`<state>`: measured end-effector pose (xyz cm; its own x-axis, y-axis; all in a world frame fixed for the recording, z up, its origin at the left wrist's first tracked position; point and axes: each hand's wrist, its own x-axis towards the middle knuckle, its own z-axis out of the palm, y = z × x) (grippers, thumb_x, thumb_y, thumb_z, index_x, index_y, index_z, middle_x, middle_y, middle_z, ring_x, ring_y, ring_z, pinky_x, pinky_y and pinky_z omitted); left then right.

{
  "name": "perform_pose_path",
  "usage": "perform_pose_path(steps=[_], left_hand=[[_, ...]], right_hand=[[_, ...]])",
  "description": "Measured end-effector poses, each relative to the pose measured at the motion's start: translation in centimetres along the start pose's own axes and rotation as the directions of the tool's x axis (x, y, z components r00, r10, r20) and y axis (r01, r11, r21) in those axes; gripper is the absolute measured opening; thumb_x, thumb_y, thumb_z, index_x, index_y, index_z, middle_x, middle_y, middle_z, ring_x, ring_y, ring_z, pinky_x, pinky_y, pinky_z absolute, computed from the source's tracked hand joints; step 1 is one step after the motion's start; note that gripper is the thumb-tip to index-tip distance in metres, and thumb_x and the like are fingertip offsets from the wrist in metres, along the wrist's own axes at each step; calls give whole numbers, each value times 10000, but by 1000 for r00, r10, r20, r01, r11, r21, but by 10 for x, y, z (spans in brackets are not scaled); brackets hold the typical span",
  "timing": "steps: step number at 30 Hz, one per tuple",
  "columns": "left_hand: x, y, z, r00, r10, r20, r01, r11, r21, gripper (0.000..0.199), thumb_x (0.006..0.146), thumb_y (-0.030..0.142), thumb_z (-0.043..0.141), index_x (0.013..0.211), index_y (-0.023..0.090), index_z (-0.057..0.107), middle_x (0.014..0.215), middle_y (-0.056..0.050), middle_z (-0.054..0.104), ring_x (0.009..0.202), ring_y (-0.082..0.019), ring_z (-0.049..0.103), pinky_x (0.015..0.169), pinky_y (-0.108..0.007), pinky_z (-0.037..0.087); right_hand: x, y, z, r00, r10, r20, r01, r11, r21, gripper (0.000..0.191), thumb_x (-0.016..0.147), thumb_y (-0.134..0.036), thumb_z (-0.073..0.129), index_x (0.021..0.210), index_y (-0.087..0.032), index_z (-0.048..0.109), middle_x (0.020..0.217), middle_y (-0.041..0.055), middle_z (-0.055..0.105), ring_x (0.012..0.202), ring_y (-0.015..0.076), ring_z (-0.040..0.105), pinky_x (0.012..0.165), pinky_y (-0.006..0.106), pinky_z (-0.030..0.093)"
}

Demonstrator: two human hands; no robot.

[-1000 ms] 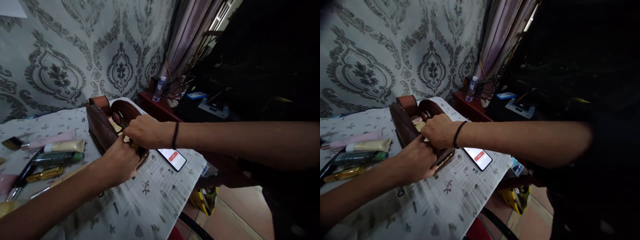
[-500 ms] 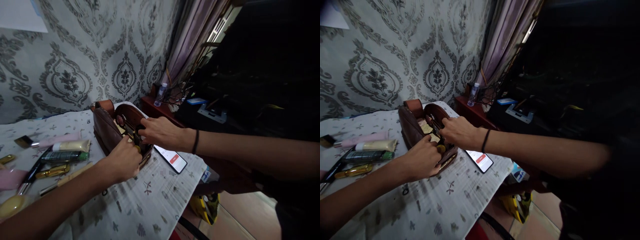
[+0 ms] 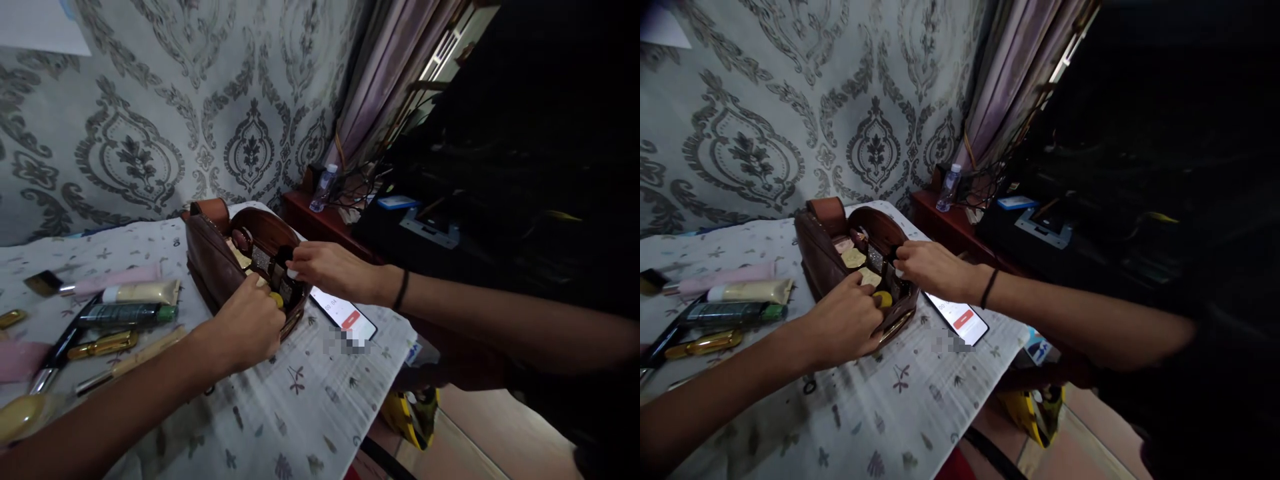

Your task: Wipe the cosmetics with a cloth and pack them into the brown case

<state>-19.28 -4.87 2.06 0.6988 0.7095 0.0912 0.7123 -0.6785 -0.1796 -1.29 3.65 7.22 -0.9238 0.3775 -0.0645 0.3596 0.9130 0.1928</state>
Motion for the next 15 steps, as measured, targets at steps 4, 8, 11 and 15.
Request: perform_pose_path(steps=[4,8,11,15], left_hand=[[-2,1,1,1000,-12,-8,12,1000,4,287,855,396,611,689,193,726,668,-68,719,761,-238,654,826,-421,387],[-4,1,0,999,-3,-43,3,1000,-6,290,881,386,586,751,172,733,751,-79,735,801,-241,646,828,-421,381],[-5,1,-3,998,15,-65,-15,1000,-7,334,931,391,519,833,155,734,817,-84,739,834,-241,640,824,-416,378],[-5,0,-4,992,32,-122,-32,999,-1,359,951,409,484,912,136,713,881,-89,736,870,-250,635,830,-423,379]], right_hand=[[-5,-5,6,997,-31,-65,24,994,-105,212,1000,-140,457,996,-100,666,906,112,648,841,210,523,726,332,357],[-5,-7,6,994,-54,-97,40,989,-143,201,1000,-198,490,1015,-112,671,920,110,656,868,223,521,756,343,369],[-7,-8,9,992,-9,-124,-5,993,-116,217,992,-268,526,1055,-122,674,951,109,665,899,236,536,787,358,400],[-11,-14,16,950,137,-282,-159,986,-57,333,973,-327,545,1220,-118,622,1220,178,628,1080,289,555,903,417,440]])
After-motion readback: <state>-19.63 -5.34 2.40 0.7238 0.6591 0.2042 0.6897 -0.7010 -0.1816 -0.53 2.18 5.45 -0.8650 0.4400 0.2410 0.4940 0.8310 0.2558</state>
